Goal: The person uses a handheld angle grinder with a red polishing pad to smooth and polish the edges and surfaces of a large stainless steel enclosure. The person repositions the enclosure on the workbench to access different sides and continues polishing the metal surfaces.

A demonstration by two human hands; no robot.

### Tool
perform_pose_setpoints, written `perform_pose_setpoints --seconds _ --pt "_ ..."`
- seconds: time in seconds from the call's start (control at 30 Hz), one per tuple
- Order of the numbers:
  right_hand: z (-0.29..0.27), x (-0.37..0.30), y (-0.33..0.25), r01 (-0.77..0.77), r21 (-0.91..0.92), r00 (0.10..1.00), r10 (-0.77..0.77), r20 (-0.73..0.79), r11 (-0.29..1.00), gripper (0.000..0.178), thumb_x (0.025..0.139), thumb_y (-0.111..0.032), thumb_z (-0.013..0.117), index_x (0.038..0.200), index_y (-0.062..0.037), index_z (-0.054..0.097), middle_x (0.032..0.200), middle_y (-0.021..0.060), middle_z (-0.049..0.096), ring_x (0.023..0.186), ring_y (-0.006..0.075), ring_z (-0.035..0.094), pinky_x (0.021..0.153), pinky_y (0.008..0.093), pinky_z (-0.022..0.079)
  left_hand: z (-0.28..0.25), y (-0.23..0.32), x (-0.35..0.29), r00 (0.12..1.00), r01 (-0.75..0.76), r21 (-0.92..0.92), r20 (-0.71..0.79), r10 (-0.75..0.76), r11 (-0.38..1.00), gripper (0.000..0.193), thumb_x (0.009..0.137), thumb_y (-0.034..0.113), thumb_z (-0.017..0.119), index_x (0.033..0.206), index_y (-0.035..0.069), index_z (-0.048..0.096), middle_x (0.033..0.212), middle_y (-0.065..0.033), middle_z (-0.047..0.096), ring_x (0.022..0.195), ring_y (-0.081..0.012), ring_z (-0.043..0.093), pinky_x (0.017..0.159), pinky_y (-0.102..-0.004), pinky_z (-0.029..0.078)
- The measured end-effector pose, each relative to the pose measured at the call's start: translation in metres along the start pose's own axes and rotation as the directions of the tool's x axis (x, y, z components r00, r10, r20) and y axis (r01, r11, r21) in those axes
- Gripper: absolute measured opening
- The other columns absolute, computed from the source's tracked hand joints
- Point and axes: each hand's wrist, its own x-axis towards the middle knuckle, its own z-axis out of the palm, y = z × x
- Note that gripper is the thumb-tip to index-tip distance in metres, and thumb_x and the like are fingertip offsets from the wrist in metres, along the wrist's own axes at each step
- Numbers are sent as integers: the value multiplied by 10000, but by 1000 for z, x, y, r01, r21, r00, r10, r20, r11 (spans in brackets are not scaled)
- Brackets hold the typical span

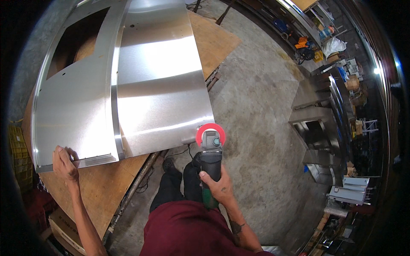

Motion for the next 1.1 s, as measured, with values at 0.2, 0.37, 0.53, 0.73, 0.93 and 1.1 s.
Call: perform_pose_setpoints --seconds 0.2,0.37,0.53,0.73,0.93,1.1 --pt "17 -2 -8 29 60 997 -33 73 998 512 998 -294 867 1359 5 661 1133 101 773 955 169 749 863 349 620 6 -6 -2 998 60 -68 -27 -62 996 467 1198 262 407 855 -6 577 717 -100 507 644 -252 463 622 -415 397" --pt "3 12 14 2 151 1000 -3 3 989 604 963 -457 882 1300 3 683 1113 137 776 1006 251 751 926 416 587 4 -17 -2 1000 -11 11 -9 11 1000 465 1198 266 410 857 -3 575 719 -100 505 645 -253 460 628 -416 400" --pt "-8 18 12 25 130 1000 -24 -7 991 435 1027 -271 831 1320 -6 650 1019 78 755 856 158 748 748 345 627 5 -8 -1 999 28 -6 -19 -28 1000 466 1197 270 411 859 -3 580 729 -101 529 646 -257 471 634 -414 408" --pt "7 7 7 -8 90 1000 5 29 996 588 965 -472 875 1285 -13 694 1105 136 780 960 230 754 878 403 599 6 8 -1 993 105 -98 -34 -109 990 473 1196 269 405 842 7 576 707 -99 545 644 -258 489 628 -414 417" --pt "-4 18 24 -18 179 1000 19 -5 984 555 982 -427 866 1304 -8 693 1096 118 784 978 223 751 908 398 591 3 3 1 999 39 -15 -18 -39 999 473 1192 260 405 828 9 574 696 -94 543 635 -254 479 619 -409 416" --pt "-20 39 42 61 213 993 -36 -115 975 428 1003 -318 856 1232 -37 630 907 79 724 724 198 740 639 369 612 1 3 1 999 -31 14 -12 31 999 461 1186 251 413 830 8 574 695 -96 541 639 -253 478 623 -407 414"
